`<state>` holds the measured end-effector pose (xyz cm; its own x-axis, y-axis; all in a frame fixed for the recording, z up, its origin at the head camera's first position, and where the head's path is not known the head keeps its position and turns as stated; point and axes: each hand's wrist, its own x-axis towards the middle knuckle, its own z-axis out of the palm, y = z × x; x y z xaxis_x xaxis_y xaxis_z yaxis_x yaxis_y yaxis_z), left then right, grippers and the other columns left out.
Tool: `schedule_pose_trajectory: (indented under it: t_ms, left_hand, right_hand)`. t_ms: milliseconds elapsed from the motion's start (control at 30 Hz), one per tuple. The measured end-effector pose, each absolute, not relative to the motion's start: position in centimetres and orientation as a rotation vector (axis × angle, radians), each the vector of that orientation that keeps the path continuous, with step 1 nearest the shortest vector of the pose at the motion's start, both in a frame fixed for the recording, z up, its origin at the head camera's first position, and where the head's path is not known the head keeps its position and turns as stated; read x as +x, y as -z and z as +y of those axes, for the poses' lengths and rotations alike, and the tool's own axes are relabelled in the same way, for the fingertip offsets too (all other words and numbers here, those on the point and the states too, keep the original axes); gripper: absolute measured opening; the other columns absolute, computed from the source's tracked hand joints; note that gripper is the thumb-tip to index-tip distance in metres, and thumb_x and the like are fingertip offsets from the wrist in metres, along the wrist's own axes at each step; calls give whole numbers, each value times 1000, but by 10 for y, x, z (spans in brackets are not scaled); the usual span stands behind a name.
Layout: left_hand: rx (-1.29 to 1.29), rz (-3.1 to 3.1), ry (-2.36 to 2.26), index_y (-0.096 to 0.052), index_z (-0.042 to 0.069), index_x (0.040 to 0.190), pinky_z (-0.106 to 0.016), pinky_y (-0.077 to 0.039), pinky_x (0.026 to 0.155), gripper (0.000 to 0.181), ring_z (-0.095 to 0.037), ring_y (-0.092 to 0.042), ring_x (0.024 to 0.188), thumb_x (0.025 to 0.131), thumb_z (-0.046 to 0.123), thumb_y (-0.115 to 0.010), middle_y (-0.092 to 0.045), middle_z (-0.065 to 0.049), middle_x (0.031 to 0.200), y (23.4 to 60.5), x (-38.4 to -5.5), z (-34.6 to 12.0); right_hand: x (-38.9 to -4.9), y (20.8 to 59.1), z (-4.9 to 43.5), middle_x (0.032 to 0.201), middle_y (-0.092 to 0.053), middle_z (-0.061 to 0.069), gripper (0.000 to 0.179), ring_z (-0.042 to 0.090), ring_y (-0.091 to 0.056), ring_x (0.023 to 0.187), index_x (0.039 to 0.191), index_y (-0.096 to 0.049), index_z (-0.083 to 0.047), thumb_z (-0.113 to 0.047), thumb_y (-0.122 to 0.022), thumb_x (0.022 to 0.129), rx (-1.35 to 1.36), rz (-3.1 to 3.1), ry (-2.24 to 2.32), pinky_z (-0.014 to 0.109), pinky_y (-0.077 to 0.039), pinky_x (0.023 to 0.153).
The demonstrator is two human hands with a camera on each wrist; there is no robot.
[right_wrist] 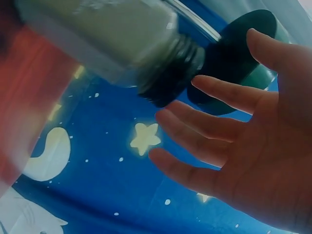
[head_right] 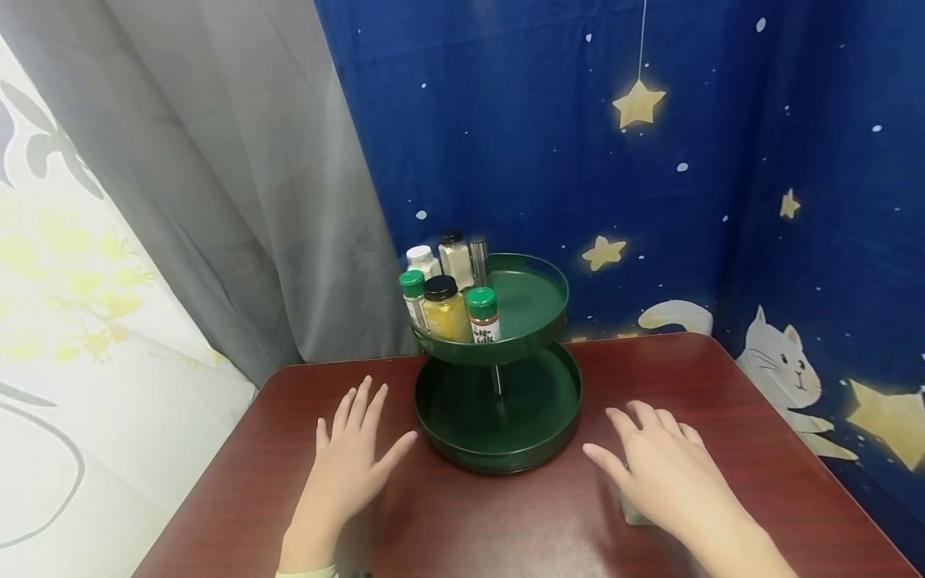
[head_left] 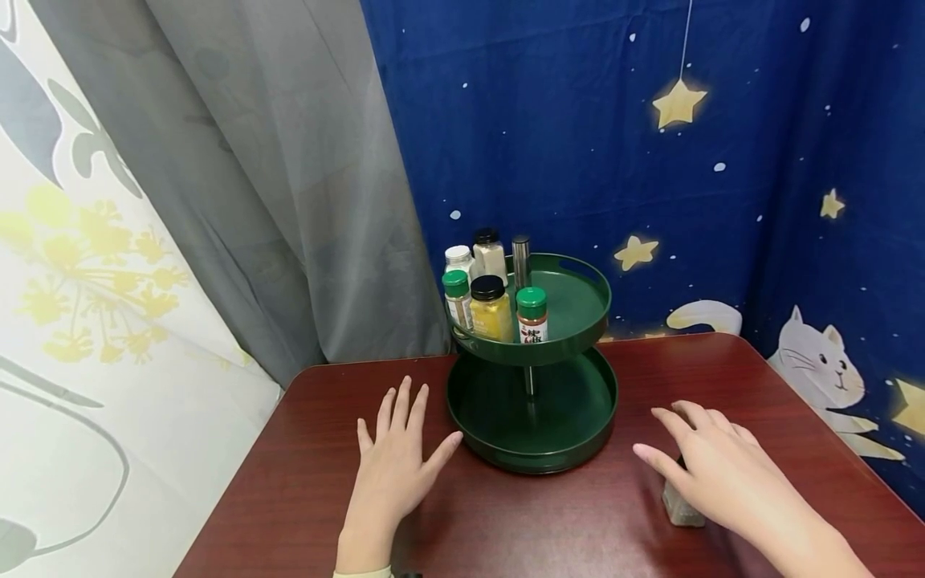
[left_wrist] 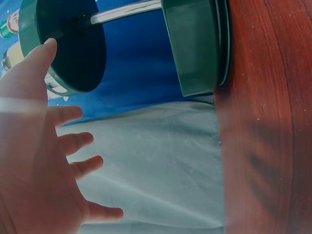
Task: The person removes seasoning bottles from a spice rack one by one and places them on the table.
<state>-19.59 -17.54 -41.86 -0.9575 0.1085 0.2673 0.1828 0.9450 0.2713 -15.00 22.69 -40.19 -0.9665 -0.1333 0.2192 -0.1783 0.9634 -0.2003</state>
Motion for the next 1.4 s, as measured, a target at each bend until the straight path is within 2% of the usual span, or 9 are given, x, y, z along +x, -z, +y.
schedule_pose_trajectory:
  t_ms: [267,400,633,1033,1400]
  left_hand:
    - [-219,-2862,433,-24,25,172,-83,-11,123,96,-34,-12,168,98,79,-51,-13,-3,181,418,-195,-173]
    - [-230,-2844,432,-25,24,171,-83,-12,123,95,-34,-13,167,98,79,-51,-15,-3,181,417,-195,-171]
    - [-227,-2846,423,-26,24,171,-83,-13,123,95,-35,-15,167,98,78,-52,-16,-3,181,420,-195,-172]
    - [-244,-2824,436,-28,23,171,-83,-13,122,94,-35,-16,167,98,78,-52,-17,-4,181,421,-196,-170]
    - [-250,-2834,443,-27,23,171,-83,-12,123,95,-35,-14,167,98,78,-52,-15,-3,181,423,-197,-170]
  right_hand:
    - [-155,387,213,162,-41,36,86,58,-44,146,152,-56,-2,-71,-56,100,260,-2883,-384,78,-29,117]
    - [-158,377,209,169,-30,36,91,56,-34,154,159,-46,-2,-72,-54,101,267,-2887,-429,78,-23,121]
    - [-164,354,197,173,-22,33,94,58,-29,155,165,-37,-5,-74,-50,101,280,-2875,-488,79,-19,122]
    - [-167,323,176,176,-22,25,96,58,-31,155,167,-34,-11,-78,-46,100,305,-2798,-531,76,-22,124]
    - [-176,290,162,174,-29,21,83,51,-35,156,167,-36,-13,-65,-55,104,386,-2715,-603,74,-32,122]
